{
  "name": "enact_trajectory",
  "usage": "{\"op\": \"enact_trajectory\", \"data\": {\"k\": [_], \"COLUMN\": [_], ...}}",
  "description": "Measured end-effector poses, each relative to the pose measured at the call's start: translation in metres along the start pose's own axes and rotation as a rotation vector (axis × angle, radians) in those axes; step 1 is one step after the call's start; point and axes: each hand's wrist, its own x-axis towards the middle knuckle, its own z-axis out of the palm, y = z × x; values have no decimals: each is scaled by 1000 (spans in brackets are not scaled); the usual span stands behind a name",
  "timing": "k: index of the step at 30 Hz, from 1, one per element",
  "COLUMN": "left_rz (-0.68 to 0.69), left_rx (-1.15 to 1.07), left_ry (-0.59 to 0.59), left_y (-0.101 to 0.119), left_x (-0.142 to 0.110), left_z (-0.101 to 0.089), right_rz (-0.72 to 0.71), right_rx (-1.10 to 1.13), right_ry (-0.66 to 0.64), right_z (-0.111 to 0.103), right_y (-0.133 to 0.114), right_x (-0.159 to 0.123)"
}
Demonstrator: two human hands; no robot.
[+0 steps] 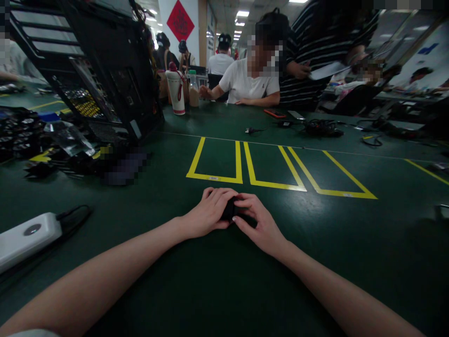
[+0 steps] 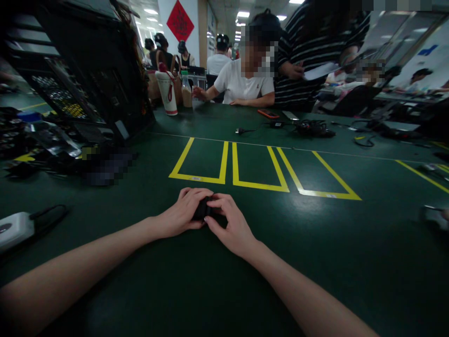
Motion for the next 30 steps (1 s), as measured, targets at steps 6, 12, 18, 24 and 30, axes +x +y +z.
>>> {"op": "enact_trajectory", "data": {"k": [6, 12, 18, 24, 30], "left_rz": [-5, -11, 5, -4, -5], "left_rx": [3, -7, -9, -6, -6], "left_ry": [-1, -26, 7, 7, -1], "left_y": [0, 3, 0, 0, 1], "left_x": [0, 0, -1, 0, 0], "left_z": [-1, -5, -1, 0, -1], "right_rz": [57, 82, 43, 83, 76], "right_rx": [23, -16, 33, 43, 1], "right_ry": [-9, -29, -18, -6, -17], "right_z": [0, -2, -1, 1, -1], "right_y": [-1, -5, -3, 1, -2], "right_x": [0, 2, 1, 1, 2]}}
